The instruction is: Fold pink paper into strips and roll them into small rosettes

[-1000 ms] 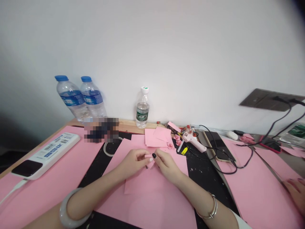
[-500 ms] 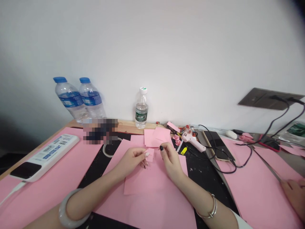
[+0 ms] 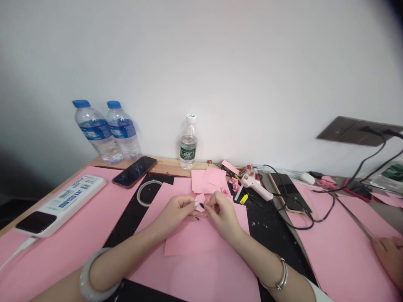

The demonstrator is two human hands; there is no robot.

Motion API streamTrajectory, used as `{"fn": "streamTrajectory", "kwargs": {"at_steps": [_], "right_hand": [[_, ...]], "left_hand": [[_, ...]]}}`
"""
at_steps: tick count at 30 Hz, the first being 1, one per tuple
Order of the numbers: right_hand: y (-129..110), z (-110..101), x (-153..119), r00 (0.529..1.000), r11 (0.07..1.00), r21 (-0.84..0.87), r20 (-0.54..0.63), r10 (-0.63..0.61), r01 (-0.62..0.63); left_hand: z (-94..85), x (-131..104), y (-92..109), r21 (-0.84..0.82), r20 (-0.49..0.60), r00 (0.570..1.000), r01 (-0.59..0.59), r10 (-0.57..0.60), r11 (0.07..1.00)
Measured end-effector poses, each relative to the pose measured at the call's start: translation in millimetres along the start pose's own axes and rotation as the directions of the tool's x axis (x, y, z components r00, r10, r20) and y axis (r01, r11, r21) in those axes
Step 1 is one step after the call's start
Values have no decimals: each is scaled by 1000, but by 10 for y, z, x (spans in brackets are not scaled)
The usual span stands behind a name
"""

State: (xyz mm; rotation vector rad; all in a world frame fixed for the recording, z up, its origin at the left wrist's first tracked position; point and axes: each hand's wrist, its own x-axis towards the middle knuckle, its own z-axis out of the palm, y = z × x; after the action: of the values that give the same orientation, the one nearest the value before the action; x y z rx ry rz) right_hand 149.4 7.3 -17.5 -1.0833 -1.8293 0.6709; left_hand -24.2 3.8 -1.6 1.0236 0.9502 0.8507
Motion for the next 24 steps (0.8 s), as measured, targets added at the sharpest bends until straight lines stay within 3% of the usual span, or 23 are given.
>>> {"fn": "streamTrajectory", "kwargs": {"at_steps": [4,7,24], "right_hand": [[20,-15,-11,971,964,-114,-5,-240,238],[48,-11,-25,942,928,-163,17,-336,334],[51,-45,-7,944,947,-62,125,-307,316]], "left_hand": [[12,-10,4,-42,1,1000,3,-3,999],[3,-11,-19,-81,7,1000,0,1,997],[30,-21,9,-102,-32,999,11,-14,995]]}}
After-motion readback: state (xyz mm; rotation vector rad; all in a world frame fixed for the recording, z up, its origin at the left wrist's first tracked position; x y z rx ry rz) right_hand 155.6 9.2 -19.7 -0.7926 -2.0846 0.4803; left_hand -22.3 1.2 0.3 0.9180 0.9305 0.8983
